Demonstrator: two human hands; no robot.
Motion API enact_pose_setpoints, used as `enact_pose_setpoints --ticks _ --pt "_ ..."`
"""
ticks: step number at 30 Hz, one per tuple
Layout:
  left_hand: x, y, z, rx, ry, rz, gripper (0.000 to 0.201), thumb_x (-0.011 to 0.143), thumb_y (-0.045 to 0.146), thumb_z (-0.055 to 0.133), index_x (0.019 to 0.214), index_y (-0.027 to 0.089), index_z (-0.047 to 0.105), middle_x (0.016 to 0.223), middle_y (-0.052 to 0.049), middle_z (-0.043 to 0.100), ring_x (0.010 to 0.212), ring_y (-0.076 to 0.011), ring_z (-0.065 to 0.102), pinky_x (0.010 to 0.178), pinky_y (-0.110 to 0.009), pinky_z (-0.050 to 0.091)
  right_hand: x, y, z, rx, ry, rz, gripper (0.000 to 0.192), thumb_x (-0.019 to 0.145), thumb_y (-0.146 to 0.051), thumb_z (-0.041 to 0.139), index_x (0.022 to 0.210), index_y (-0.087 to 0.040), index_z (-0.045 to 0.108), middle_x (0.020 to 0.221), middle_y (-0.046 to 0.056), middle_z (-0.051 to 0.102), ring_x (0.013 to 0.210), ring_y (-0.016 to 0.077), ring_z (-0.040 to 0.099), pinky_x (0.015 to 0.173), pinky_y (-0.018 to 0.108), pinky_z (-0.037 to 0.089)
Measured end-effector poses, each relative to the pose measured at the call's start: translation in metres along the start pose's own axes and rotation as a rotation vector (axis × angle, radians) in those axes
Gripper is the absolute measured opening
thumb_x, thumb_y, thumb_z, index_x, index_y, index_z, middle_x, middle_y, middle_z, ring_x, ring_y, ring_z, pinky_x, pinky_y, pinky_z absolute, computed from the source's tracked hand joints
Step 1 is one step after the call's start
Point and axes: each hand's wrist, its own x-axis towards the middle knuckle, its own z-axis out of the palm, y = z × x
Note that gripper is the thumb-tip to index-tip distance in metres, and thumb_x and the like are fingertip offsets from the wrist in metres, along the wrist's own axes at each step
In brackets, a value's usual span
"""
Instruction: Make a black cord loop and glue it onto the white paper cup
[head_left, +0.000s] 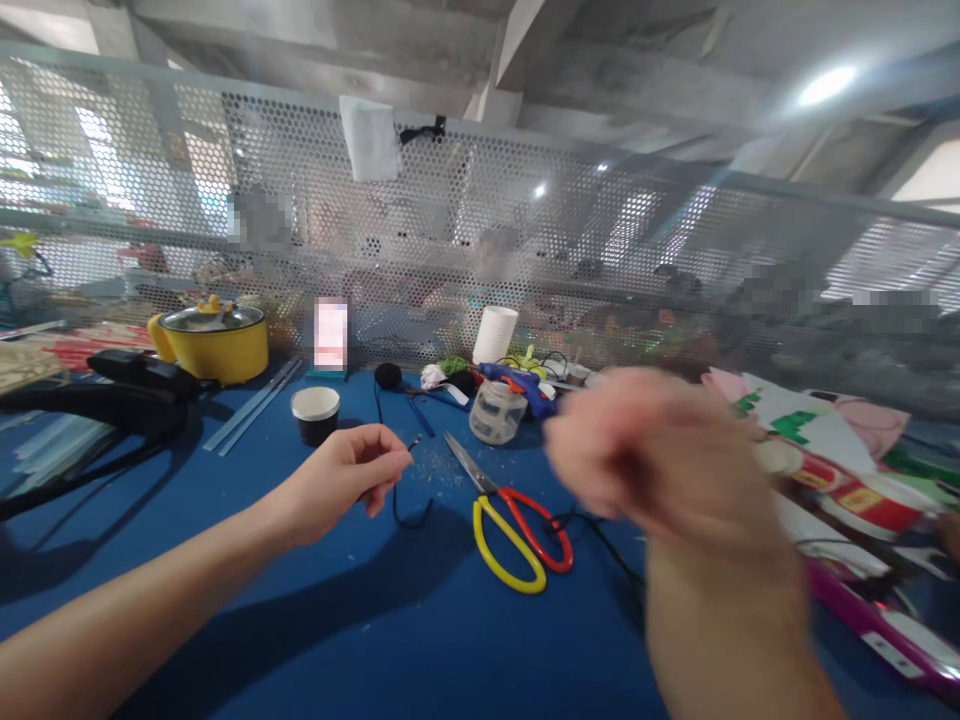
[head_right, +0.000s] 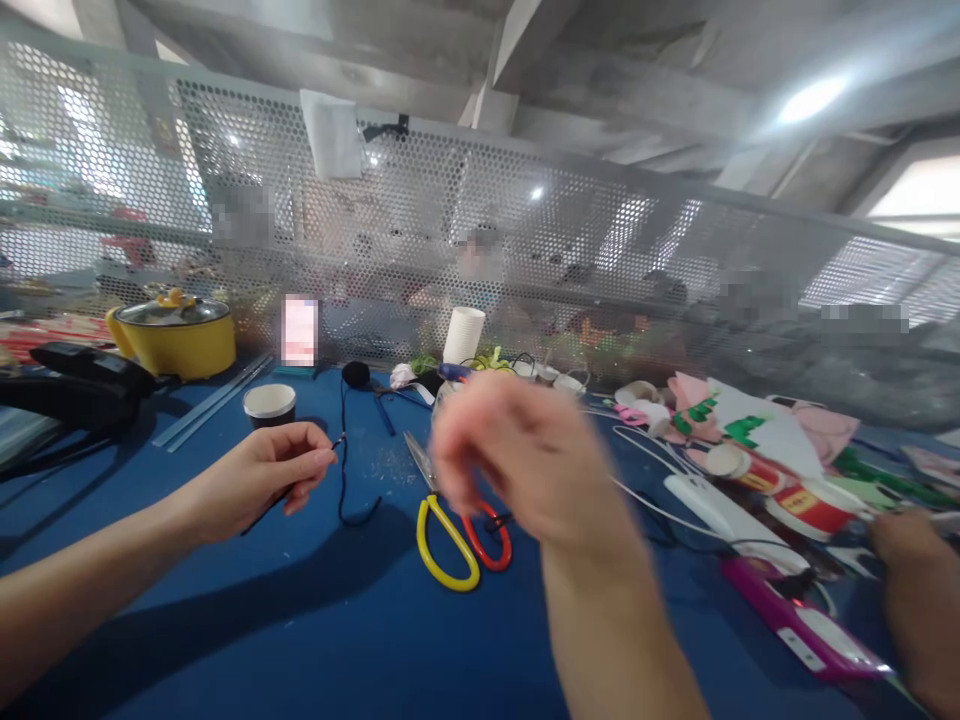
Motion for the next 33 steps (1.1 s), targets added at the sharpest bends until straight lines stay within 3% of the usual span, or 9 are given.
enact_pose_setpoints --ticks 4,7,12,16,20,24,26,29,33 --pt "-0.001 0.001 -0.001 0.084 -0.001 0.017 0.018 0.072 0.031 0.053 0.066 0.016 0.047 0.045 0.008 0.04 0.038 -0.0042 0.036 0.038 -0.017 0.032 0.017 0.026 0.034 -0.446 -0.24 -0.093 0.036 0.077 -0.047 0.046 0.058 -0.017 0.051 0.049 -0.002 0.048 0.043 0.0084 0.042 0.043 0.023 0.031" --pt "0.0 -0.001 -0.002 0.161 0.009 0.028 0.019 0.072 0.032 0.052 0.065 0.016 0.046 0.045 0.008 0.04 0.038 -0.0048 0.037 0.038 -0.018 0.031 0.026 0.047 0.049 -0.595 -0.232 -0.175 0.033 0.078 -0.043 0.048 0.056 -0.018 0.045 0.045 -0.005 0.038 0.042 0.007 0.033 0.043 0.023 0.024" --pt "0.002 -0.004 -0.003 0.214 -0.02 0.03 0.018 0.074 0.032 0.05 0.064 0.017 0.045 0.044 0.009 0.039 0.038 -0.0051 0.037 0.039 -0.018 0.03 0.027 0.057 0.053 -0.691 -0.186 -0.299 0.029 0.082 -0.03 0.045 0.056 -0.017 0.043 0.049 -0.005 0.039 0.046 0.0071 0.035 0.048 0.023 0.027" --pt "0.002 -0.005 -0.002 0.203 -0.04 0.036 0.019 0.074 0.031 0.049 0.063 0.016 0.045 0.045 0.008 0.038 0.038 -0.0049 0.037 0.039 -0.018 0.031 0.026 0.06 0.054 -0.671 -0.155 -0.333 0.031 0.081 -0.028 0.044 0.052 -0.017 0.039 0.046 -0.006 0.036 0.044 0.0059 0.033 0.046 0.021 0.028" --pt "0.001 -0.005 -0.001 0.182 -0.032 0.033 0.017 0.073 0.031 0.051 0.066 0.016 0.047 0.046 0.008 0.039 0.039 -0.0043 0.036 0.038 -0.017 0.03 0.027 0.065 0.054 -0.534 -0.166 -0.199 0.035 0.081 -0.036 0.043 0.052 -0.017 0.041 0.043 -0.005 0.04 0.041 0.0058 0.037 0.043 0.02 0.031" --pt "0.002 -0.003 -0.001 0.101 -0.033 0.012 0.017 0.071 0.031 0.053 0.067 0.015 0.048 0.046 0.008 0.039 0.038 -0.0036 0.034 0.036 -0.016 0.029 0.031 0.063 0.047 -0.322 -0.271 -0.082 0.042 0.082 -0.05 0.032 0.072 -0.015 0.052 0.054 -0.002 0.05 0.043 0.0068 0.044 0.042 0.02 0.034" --pt "0.002 -0.001 0.0 0.054 -0.04 -0.006 0.018 0.07 0.031 0.054 0.066 0.015 0.048 0.046 0.008 0.039 0.038 -0.0036 0.035 0.036 -0.016 0.03 0.031 0.06 0.046 -0.258 -0.312 -0.077 0.038 0.081 -0.049 0.037 0.08 -0.015 0.053 0.061 -0.001 0.053 0.048 0.0069 0.045 0.044 0.02 0.035" --pt "0.002 -0.001 0.0 -0.001 -0.063 -0.034 0.021 0.069 0.032 0.056 0.062 0.015 0.047 0.046 0.008 0.04 0.039 -0.0035 0.035 0.036 -0.016 0.03 0.03 0.058 0.048 -0.263 -0.326 -0.101 0.025 0.074 -0.041 0.054 0.07 -0.016 0.051 0.059 -0.003 0.049 0.049 0.006 0.041 0.046 0.019 0.034" --pt "0.002 -0.003 0.0 -0.006 -0.084 -0.034 0.022 0.07 0.033 0.056 0.062 0.015 0.047 0.046 0.007 0.042 0.038 -0.0034 0.036 0.036 -0.016 0.031 0.027 0.06 0.053 -0.338 -0.218 -0.176 0.025 0.075 -0.036 0.054 0.062 -0.015 0.048 0.056 -0.004 0.046 0.051 0.0064 0.039 0.048 0.02 0.033"
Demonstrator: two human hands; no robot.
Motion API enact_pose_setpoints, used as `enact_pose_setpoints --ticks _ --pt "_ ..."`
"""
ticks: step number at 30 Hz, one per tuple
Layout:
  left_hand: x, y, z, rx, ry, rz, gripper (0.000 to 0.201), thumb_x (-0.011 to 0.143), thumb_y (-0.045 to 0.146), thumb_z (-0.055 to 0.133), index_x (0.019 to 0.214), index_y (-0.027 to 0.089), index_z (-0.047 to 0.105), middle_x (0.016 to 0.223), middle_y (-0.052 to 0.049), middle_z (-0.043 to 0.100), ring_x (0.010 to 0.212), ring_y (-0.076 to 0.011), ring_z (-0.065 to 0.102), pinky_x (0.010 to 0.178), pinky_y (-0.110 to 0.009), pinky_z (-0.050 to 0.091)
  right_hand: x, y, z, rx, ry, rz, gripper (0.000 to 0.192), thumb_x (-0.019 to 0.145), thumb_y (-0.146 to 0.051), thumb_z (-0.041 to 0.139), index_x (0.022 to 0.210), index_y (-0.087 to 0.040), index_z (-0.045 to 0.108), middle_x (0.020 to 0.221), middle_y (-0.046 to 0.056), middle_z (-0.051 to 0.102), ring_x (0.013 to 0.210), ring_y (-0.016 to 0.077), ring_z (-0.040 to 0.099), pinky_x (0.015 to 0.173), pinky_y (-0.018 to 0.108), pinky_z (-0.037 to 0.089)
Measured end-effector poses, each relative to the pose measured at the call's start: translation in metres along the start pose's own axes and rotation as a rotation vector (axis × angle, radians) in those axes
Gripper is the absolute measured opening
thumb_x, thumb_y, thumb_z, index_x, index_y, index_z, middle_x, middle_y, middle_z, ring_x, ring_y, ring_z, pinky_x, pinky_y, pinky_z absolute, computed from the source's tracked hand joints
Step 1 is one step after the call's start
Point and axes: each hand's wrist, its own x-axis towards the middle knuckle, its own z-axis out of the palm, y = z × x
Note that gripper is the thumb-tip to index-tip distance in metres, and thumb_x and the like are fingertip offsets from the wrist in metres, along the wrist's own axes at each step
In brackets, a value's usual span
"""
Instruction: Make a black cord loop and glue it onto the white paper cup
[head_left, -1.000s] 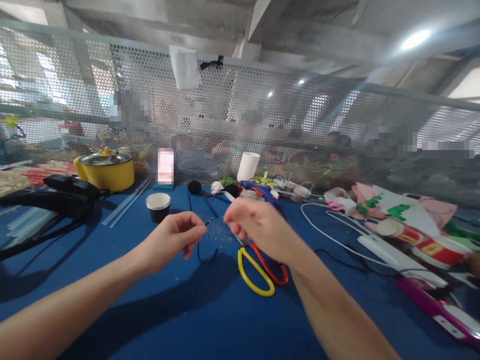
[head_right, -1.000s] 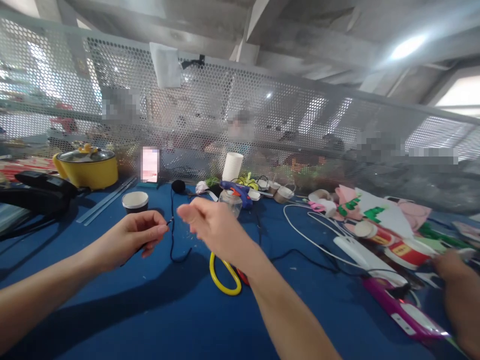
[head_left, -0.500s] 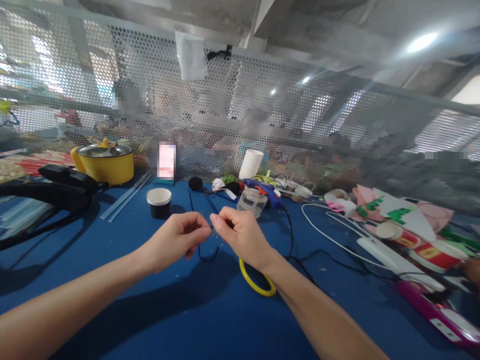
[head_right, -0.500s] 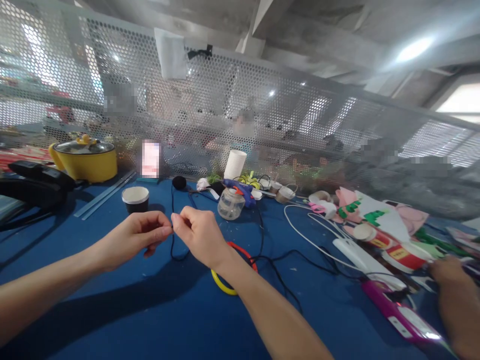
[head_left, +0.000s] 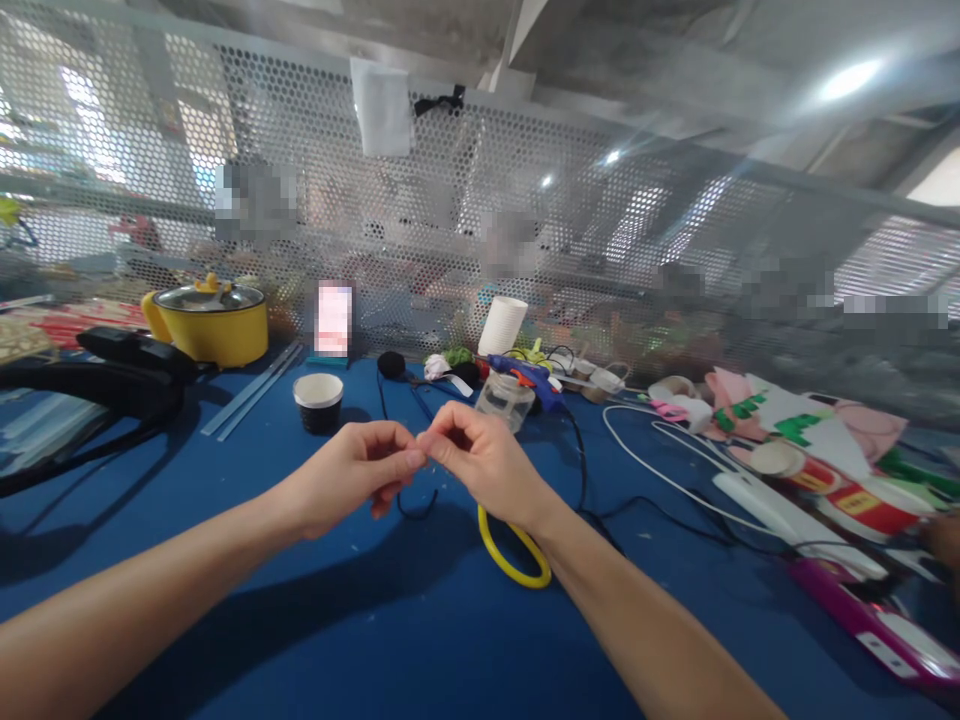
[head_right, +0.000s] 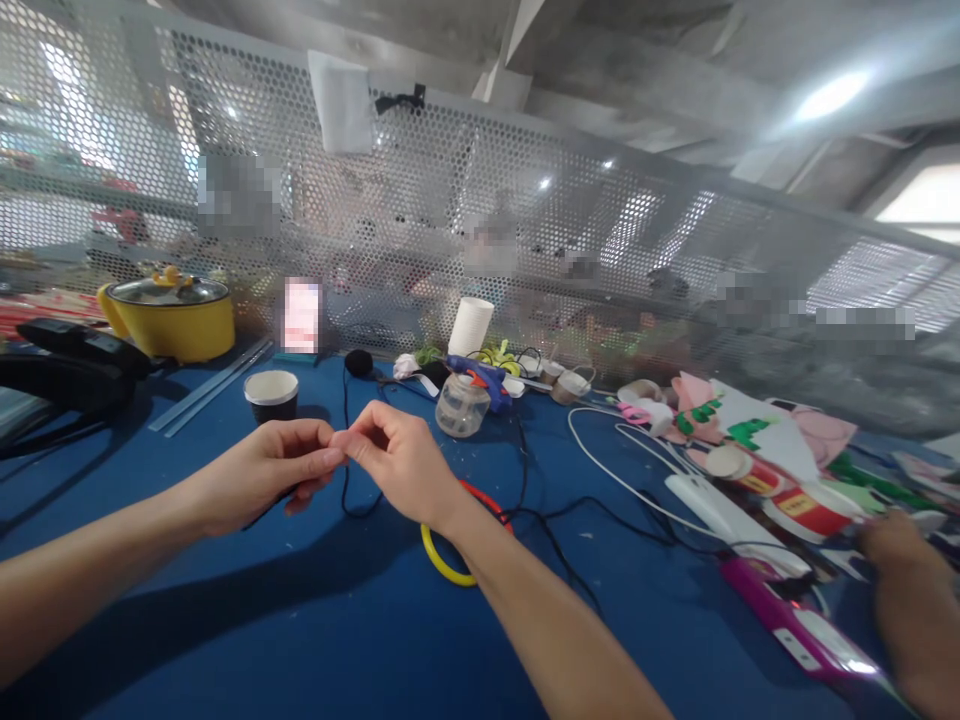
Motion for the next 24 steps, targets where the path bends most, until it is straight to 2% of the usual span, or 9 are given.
enact_pose_setpoints --ticks 8,11,14,17,21,24 --pt "-0.001 -0.003 -0.001 -0.006 -0.003 0.016 0.021 0.071 0.034 0.056 0.065 0.015 0.048 0.047 0.007 0.042 0.038 -0.0036 0.037 0.036 -0.016 0.032 0.0 0.003 0.007 -0.017 0.086 0.022 0.032 0.075 -0.042 0.052 0.057 -0.017 0.042 0.052 -0.005 0.041 0.048 0.0063 0.035 0.046 0.02 0.032" --pt "-0.001 -0.002 0.0 -0.071 0.0 -0.001 0.023 0.068 0.035 0.059 0.063 0.015 0.047 0.047 0.007 0.042 0.038 -0.0033 0.037 0.035 -0.016 0.03 0.001 0.003 0.002 0.032 0.012 0.07 0.036 0.071 -0.051 0.052 0.063 -0.016 0.047 0.055 -0.004 0.045 0.048 0.0066 0.038 0.045 0.02 0.033" --pt "-0.001 -0.001 0.001 -0.111 0.007 -0.017 0.025 0.065 0.036 0.061 0.063 0.015 0.047 0.048 0.007 0.044 0.038 -0.0032 0.037 0.034 -0.016 0.029 0.003 0.003 -0.006 0.107 -0.057 0.159 0.053 0.071 -0.065 0.036 0.075 -0.015 0.051 0.06 0.0 0.049 0.049 0.008 0.043 0.044 0.021 0.035" --pt "-0.001 -0.001 0.002 -0.107 0.01 -0.026 0.024 0.065 0.036 0.062 0.064 0.015 0.048 0.047 0.007 0.043 0.037 -0.0031 0.036 0.034 -0.016 0.029 0.003 0.003 -0.011 0.04 -0.082 0.173 0.063 0.075 -0.067 0.018 0.065 -0.014 0.05 0.055 0.001 0.047 0.047 0.008 0.043 0.044 0.021 0.035" --pt "0.0 -0.002 0.001 -0.065 0.004 -0.021 0.022 0.067 0.034 0.06 0.066 0.015 0.049 0.048 0.007 0.044 0.038 -0.0031 0.035 0.035 -0.016 0.03 0.001 0.001 -0.008 -0.131 -0.116 0.03 0.049 0.08 -0.054 0.035 0.053 -0.015 0.044 0.048 -0.003 0.042 0.046 0.0064 0.038 0.047 0.02 0.032" --pt "0.0 -0.003 -0.001 -0.01 -0.011 -0.014 0.021 0.07 0.033 0.057 0.065 0.015 0.05 0.048 0.007 0.043 0.039 -0.0035 0.036 0.036 -0.016 0.031 0.001 -0.001 -0.005 -0.164 -0.097 0.036 0.04 0.081 -0.042 0.043 0.052 -0.015 0.045 0.047 -0.004 0.043 0.045 0.0061 0.039 0.047 0.02 0.031"
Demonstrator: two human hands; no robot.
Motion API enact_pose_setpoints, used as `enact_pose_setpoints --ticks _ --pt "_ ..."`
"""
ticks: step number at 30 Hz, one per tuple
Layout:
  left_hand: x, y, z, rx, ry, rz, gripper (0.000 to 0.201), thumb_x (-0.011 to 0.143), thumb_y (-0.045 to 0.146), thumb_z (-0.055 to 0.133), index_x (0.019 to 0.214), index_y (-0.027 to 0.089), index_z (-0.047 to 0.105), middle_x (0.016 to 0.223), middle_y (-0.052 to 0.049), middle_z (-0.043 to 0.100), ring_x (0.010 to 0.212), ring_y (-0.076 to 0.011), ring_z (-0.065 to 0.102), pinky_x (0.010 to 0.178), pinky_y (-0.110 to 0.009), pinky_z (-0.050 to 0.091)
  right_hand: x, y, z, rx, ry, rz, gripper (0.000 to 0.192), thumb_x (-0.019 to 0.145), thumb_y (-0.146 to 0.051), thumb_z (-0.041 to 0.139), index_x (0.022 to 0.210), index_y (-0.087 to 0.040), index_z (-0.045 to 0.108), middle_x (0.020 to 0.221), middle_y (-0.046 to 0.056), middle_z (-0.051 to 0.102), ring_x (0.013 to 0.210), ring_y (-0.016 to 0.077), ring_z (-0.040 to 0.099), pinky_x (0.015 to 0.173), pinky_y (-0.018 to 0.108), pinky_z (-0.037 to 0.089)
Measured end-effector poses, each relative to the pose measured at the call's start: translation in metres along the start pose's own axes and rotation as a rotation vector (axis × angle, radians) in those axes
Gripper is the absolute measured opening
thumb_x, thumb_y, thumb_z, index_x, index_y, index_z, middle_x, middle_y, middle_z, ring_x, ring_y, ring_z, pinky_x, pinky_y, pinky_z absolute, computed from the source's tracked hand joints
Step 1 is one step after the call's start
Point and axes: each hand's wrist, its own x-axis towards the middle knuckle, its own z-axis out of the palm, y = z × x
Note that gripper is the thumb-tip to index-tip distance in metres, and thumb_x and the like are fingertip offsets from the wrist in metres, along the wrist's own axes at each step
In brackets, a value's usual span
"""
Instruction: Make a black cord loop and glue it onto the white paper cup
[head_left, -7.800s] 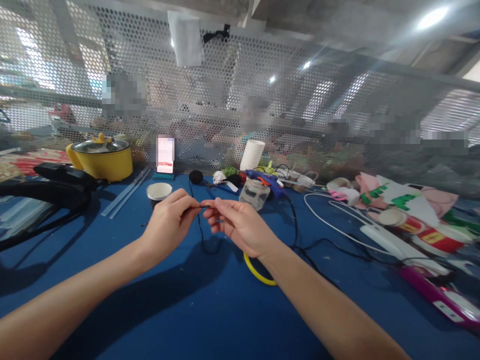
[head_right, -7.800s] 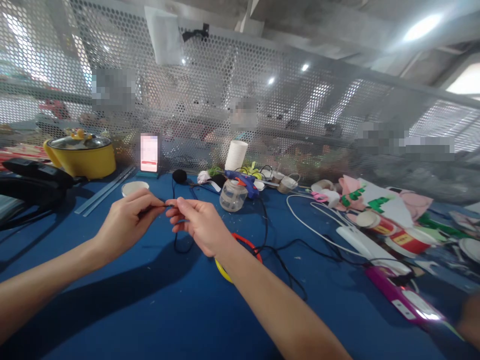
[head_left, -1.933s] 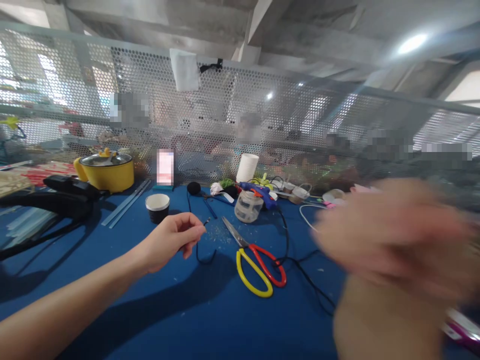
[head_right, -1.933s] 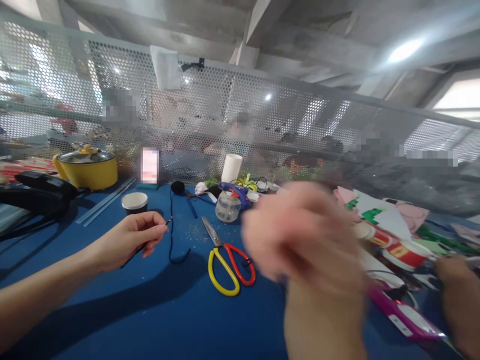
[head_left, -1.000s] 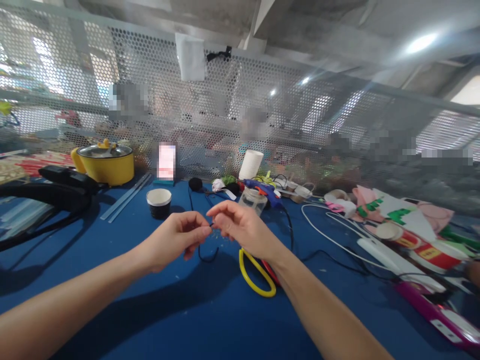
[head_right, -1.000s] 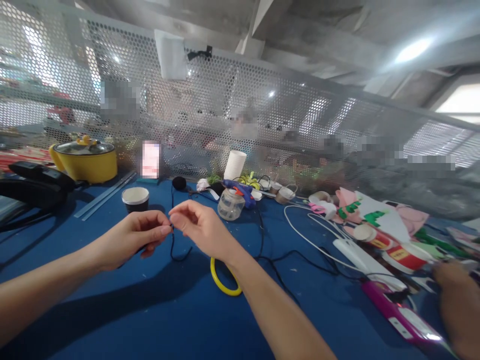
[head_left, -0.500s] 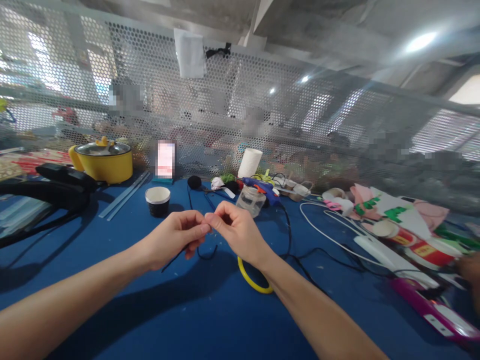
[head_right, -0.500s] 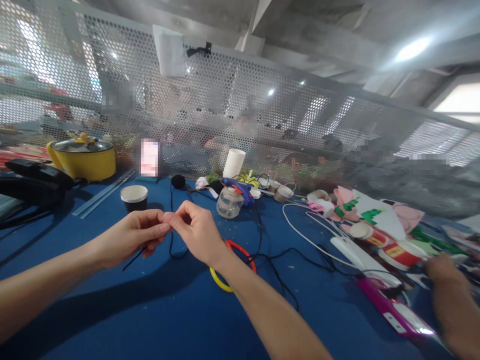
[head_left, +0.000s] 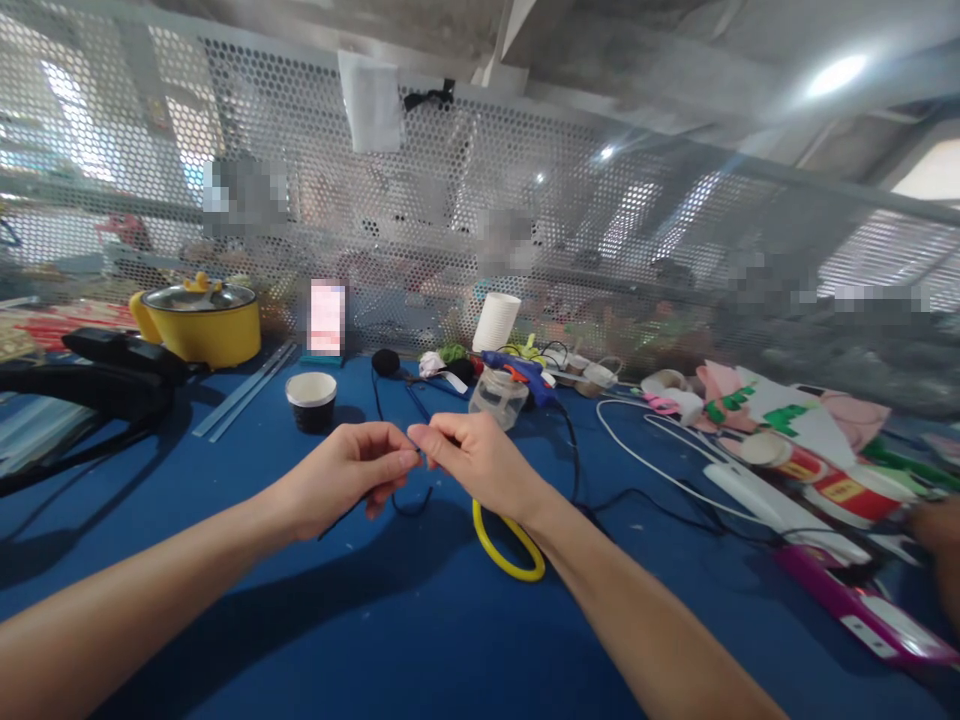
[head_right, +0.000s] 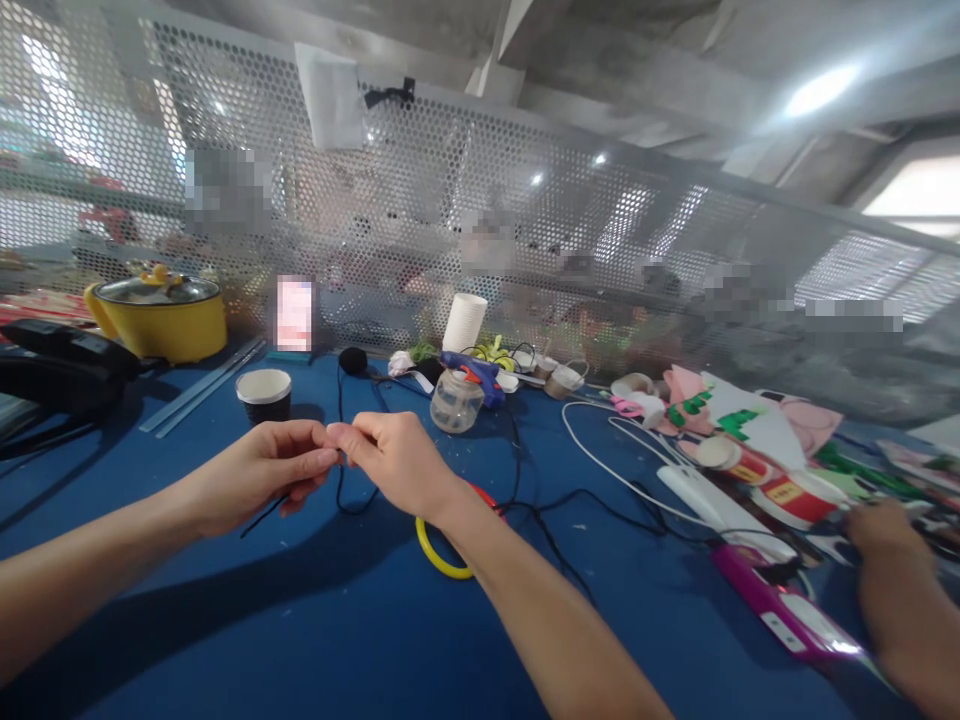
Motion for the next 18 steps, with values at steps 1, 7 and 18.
enact_pose_setpoints --ticks 1,7,18 --pt "-0.0001 0.0 -0.0006 0.018 -0.008 -0.001 0.021 0.071 0.034 0.056 0.064 0.014 0.05 0.048 0.007 0.043 0.039 -0.0036 0.037 0.036 -0.016 0.031 -0.0001 -0.0004 0.0001 0.016 -0.011 0.019 0.037 0.081 -0.04 0.043 0.054 -0.015 0.047 0.048 -0.004 0.044 0.046 0.0063 0.04 0.047 0.02 0.032" --pt "0.0009 0.0008 -0.001 0.098 -0.016 -0.009 0.022 0.073 0.032 0.052 0.06 0.014 0.049 0.046 0.007 0.042 0.039 -0.0038 0.037 0.036 -0.016 0.031 0.0009 0.0033 -0.0023 0.081 -0.048 0.079 0.035 0.078 -0.043 0.048 0.058 -0.015 0.05 0.052 -0.002 0.05 0.047 0.007 0.043 0.046 0.02 0.033" --pt "0.0002 0.0029 0.0002 0.192 0.021 -0.015 0.018 0.072 0.028 0.052 0.062 0.014 0.05 0.045 0.007 0.042 0.038 -0.0041 0.036 0.037 -0.017 0.031 0.0027 0.006 -0.0016 0.027 -0.041 0.115 0.041 0.081 -0.043 0.042 0.052 -0.015 0.047 0.044 -0.004 0.042 0.042 0.0058 0.039 0.044 0.019 0.031"
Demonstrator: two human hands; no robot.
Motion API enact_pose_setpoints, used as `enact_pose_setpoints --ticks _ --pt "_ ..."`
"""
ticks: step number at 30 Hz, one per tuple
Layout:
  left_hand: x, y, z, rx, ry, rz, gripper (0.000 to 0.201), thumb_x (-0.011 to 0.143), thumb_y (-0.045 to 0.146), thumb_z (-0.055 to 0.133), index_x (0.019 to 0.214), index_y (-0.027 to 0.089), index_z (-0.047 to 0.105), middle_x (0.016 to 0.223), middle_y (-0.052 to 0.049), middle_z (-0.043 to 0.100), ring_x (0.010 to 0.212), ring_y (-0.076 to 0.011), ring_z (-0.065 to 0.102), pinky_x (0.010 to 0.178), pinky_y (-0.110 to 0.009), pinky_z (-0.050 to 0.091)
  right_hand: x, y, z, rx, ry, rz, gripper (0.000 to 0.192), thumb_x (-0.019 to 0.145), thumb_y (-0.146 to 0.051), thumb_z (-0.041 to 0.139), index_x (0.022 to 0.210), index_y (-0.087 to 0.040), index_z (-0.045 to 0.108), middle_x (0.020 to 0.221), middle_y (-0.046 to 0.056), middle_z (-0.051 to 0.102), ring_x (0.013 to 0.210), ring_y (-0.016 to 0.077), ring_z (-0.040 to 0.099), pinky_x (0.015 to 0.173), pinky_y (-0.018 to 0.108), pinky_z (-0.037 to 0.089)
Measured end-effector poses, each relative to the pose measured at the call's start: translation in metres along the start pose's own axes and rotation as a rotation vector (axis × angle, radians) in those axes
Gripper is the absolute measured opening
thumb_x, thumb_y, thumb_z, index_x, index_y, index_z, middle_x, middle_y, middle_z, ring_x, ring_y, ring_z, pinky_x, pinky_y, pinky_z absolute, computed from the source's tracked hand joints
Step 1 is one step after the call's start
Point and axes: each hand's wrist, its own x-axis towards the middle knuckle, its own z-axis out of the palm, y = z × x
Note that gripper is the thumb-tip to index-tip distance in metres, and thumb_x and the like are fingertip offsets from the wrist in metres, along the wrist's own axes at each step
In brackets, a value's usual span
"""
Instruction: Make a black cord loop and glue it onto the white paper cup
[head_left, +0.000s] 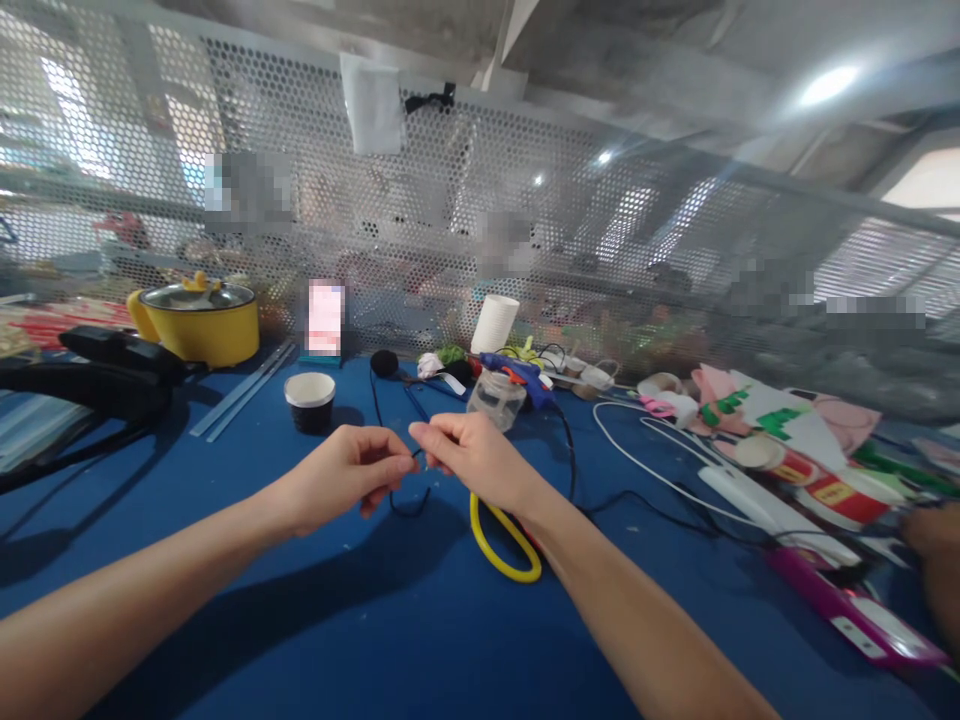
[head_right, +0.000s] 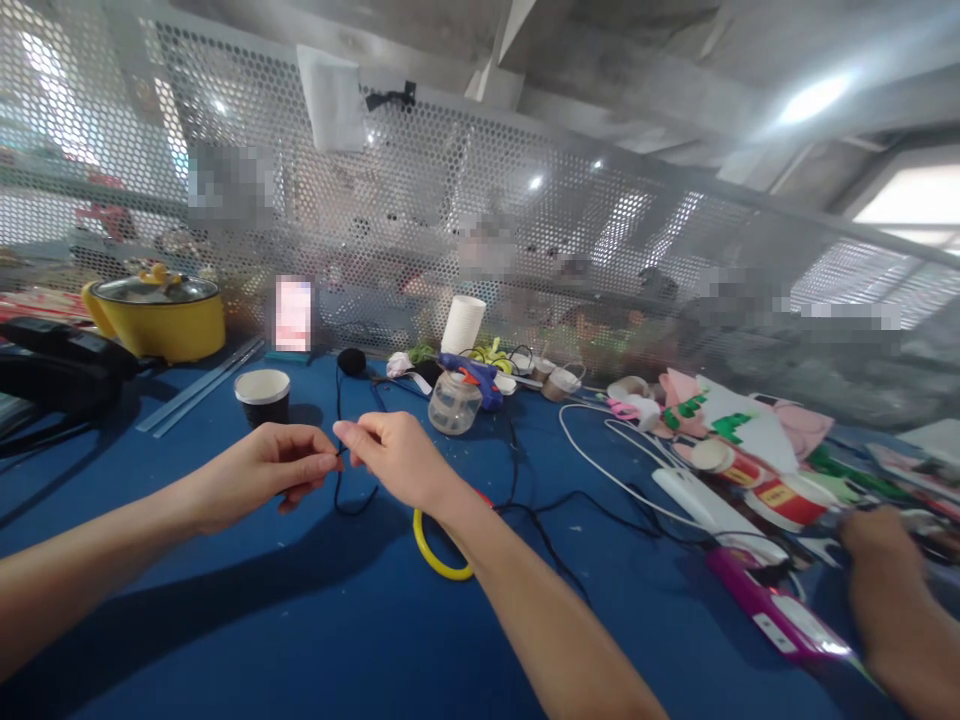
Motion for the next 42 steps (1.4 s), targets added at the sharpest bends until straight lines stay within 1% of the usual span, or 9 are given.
enact_pose_setpoints --ticks 9,14,18,25,28,31,34,37,42 --pt "0.004 -0.005 -0.007 -0.022 -0.049 -0.037 0.019 0.075 0.033 0.05 0.071 0.014 0.052 0.053 0.006 0.048 0.042 -0.0043 0.041 0.038 -0.016 0.032 0.002 0.001 -0.001 -0.053 0.129 -0.003 0.031 0.078 -0.035 0.048 0.054 -0.015 0.051 0.045 -0.003 0.047 0.042 0.0065 0.041 0.043 0.02 0.032" --pt "0.006 -0.008 -0.009 -0.195 -0.08 -0.06 0.019 0.074 0.033 0.053 0.071 0.014 0.052 0.051 0.006 0.048 0.04 -0.0039 0.042 0.037 -0.016 0.032 0.001 0.003 0.001 0.18 0.143 0.008 0.039 0.078 -0.048 0.042 0.064 -0.014 0.055 0.053 0.0 0.053 0.043 0.0065 0.045 0.041 0.02 0.037" --pt "0.006 -0.008 -0.009 -0.255 -0.098 -0.048 0.021 0.074 0.034 0.053 0.07 0.014 0.051 0.054 0.005 0.051 0.042 -0.0045 0.045 0.04 -0.018 0.035 0.001 0.003 0.006 0.266 0.107 -0.005 0.031 0.073 -0.045 0.052 0.069 -0.015 0.056 0.057 0.0 0.055 0.046 0.0066 0.047 0.043 0.019 0.04" --pt "0.005 -0.002 -0.027 0.12 -0.149 0.044 0.018 0.071 0.029 0.056 0.081 0.014 0.061 0.065 0.001 0.06 0.057 -0.0077 0.054 0.055 -0.02 0.043 0.002 0.004 0.001 0.24 0.37 -0.023 0.025 0.074 -0.038 0.053 0.065 -0.015 0.053 0.055 -0.001 0.055 0.044 0.0073 0.048 0.043 0.021 0.043" --pt "0.007 -0.003 -0.032 0.279 -0.073 0.084 0.018 0.07 0.029 0.056 0.076 0.013 0.063 0.056 0.001 0.058 0.051 -0.0086 0.053 0.049 -0.019 0.042 0.001 0.005 0.0 0.127 0.434 -0.112 0.022 0.077 -0.036 0.05 0.079 -0.016 0.056 0.066 0.003 0.059 0.053 0.0107 0.053 0.051 0.025 0.047" --pt "0.008 -0.005 -0.032 0.384 0.014 0.096 0.017 0.069 0.028 0.055 0.073 0.014 0.064 0.051 0.002 0.056 0.046 -0.0085 0.052 0.046 -0.018 0.042 -0.001 0.003 -0.001 -0.208 0.538 -0.35 0.029 0.077 -0.033 0.052 0.101 -0.018 0.053 0.099 0.01 0.059 0.087 0.019 0.055 0.072 0.035 0.047" --pt "0.008 -0.006 -0.03 0.414 -0.021 0.1 0.017 0.071 0.028 0.052 0.07 0.014 0.062 0.051 0.001 0.058 0.043 -0.0086 0.052 0.043 -0.018 0.041 -0.005 -0.003 0.002 -0.639 0.443 -0.55 0.021 0.078 -0.028 0.054 0.097 -0.02 0.058 0.107 0.008 0.058 0.108 0.0238 0.045 0.089 0.042 0.033" --pt "0.006 -0.005 -0.027 0.489 -0.07 0.104 0.018 0.075 0.026 0.048 0.07 0.015 0.062 0.053 0.0 0.06 0.044 -0.0102 0.054 0.044 -0.019 0.042 -0.007 -0.004 0.008 -0.847 0.237 -0.554 0.015 0.082 -0.02 0.047 0.081 -0.019 0.063 0.082 0.004 0.066 0.095 0.0221 0.052 0.083 0.04 0.032" --pt "0.005 -0.005 -0.023 1.05 0.101 0.347 0.02 0.077 0.019 0.044 0.082 0.015 0.064 0.071 -0.008 0.067 0.063 -0.0185 0.059 0.057 -0.026 0.039 -0.005 0.003 0.017 -0.939 0.137 -0.384 0.02 0.084 -0.02 0.044 0.077 -0.013 0.062 0.071 0.006 0.064 0.07 0.0183 0.056 0.062 0.031 0.034"
